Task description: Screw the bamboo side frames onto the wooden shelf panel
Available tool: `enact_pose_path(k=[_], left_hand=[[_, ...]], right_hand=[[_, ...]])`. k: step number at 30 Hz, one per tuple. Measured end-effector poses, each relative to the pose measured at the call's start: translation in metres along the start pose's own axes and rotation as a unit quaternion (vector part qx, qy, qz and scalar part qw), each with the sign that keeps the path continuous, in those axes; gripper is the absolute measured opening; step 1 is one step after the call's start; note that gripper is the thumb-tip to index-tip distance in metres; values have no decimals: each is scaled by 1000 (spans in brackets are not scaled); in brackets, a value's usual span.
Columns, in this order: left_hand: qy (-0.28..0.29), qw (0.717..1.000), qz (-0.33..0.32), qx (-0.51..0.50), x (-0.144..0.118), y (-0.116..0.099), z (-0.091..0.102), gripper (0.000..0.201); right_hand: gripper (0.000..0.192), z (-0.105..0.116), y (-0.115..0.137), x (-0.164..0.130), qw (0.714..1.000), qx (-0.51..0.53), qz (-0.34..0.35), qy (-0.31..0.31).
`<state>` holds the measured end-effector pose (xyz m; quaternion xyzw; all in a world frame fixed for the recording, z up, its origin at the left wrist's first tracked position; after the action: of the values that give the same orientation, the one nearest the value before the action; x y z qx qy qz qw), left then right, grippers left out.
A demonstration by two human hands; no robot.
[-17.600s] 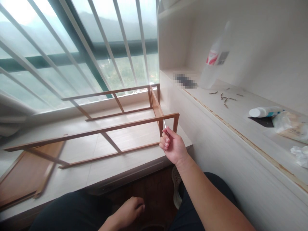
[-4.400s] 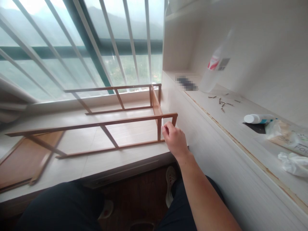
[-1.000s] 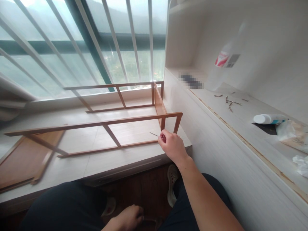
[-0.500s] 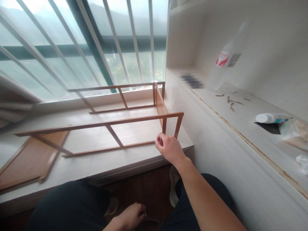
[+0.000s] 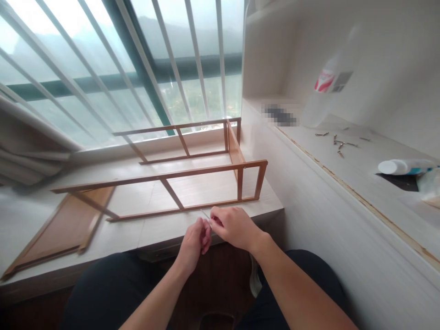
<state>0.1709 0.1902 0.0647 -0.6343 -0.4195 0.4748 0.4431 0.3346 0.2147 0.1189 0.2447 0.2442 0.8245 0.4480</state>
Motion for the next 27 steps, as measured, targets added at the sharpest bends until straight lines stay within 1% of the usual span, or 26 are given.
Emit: enact_pose_path(k=[2, 4, 8, 11, 13, 15, 20, 27], left_hand=[[-3, 999, -14, -46, 5, -7, -6, 62], [-10, 996, -12, -87, 9, -10, -13, 58], [-16, 987, 17, -157, 12, -18, -26, 48], [12, 980, 59, -191, 15, -24, -31, 46], [39, 978, 82, -189, 17, -27, -32, 46], [52, 980, 85, -174, 19, -29, -32, 47], [39, 982, 58, -175, 19, -36, -37, 46], [58, 981, 77, -171, 17, -43, -47, 46]], right_hand=[[14, 2, 1, -2, 1000, -4, 7, 7], [14, 5, 3, -3, 1000, -1, 13, 6], [13, 11, 6, -5, 999, 19, 20, -16], [12, 16, 7, -6, 999, 16, 29, -30], [15, 19, 6, -7, 999, 0, 39, -33], [16, 21, 4, -8, 998, -10, 43, -37], [16, 26, 2, -7, 997, 33, 13, -66], [22, 33, 1, -8, 998, -25, 16, -64]])
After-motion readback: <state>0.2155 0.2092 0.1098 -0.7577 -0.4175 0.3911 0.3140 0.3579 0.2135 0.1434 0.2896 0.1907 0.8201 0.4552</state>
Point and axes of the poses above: each hand's wrist, its own x-axis towards the middle knuckle, its own z-axis out of the back of the hand, y = z × x, the point moved 1 cm from there along x, towards the middle knuckle, and after that the axes turned 2 degrees about z, right-handed, at the moved point
